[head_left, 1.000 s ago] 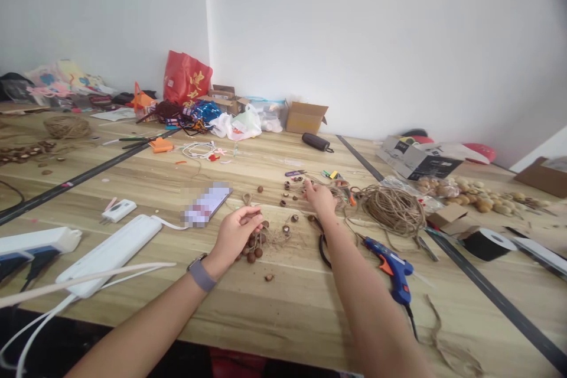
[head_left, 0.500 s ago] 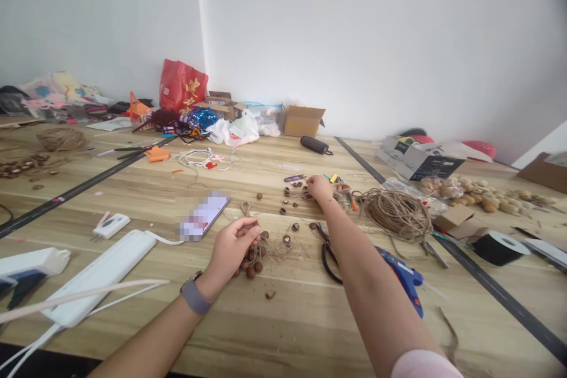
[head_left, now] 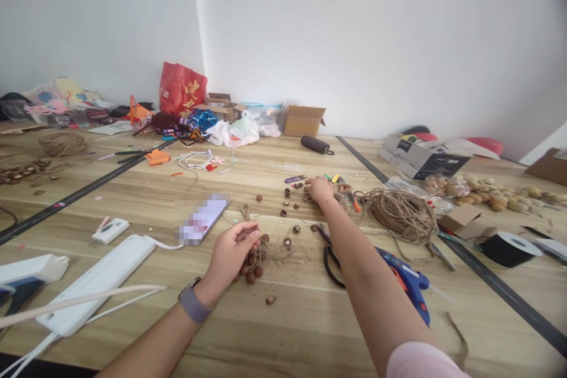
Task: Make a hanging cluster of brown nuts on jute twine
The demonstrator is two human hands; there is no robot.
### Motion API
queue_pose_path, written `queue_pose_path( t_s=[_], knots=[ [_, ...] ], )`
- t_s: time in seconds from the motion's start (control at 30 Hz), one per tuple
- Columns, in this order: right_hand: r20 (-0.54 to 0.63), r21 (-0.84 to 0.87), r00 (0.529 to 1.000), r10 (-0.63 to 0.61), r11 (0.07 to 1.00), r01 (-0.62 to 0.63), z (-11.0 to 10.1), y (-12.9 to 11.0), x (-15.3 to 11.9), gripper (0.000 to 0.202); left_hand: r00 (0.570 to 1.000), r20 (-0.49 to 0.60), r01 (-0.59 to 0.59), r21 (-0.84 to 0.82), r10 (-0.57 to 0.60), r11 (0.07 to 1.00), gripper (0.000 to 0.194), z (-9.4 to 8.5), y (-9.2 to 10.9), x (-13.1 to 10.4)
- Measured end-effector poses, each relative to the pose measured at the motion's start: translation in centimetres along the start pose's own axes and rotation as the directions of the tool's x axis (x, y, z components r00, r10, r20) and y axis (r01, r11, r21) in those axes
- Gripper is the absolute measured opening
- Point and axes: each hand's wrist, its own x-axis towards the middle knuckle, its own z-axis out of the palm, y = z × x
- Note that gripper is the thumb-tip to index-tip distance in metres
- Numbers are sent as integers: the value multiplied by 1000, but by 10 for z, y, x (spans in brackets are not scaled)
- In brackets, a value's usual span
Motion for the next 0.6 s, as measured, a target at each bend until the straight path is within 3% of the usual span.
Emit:
queue_pose_path(
  t_s=[0.2,0.33,0.43,0.53,0.6],
  knots=[
    [-43,213,999,-30,976,39,-2,-8,-4,21,1000,-8,-6,-43,5,999,42,0,3,-1],
    [-25,486,993,-112,867,109,-17,-20,-13,22,1000,6,24,-121,-24,992,39,1,6,-2],
    [-28,687,973,-227,703,184,-27,-36,-41,30,990,92,126,-292,-103,948,31,2,10,-1],
    [-36,828,944,-329,519,213,-30,-53,-88,39,960,207,267,-452,-191,851,17,1,13,0],
    [14,968,909,-416,233,92,-30,-63,-123,39,941,261,321,-503,-213,802,19,0,16,0]
  ],
)
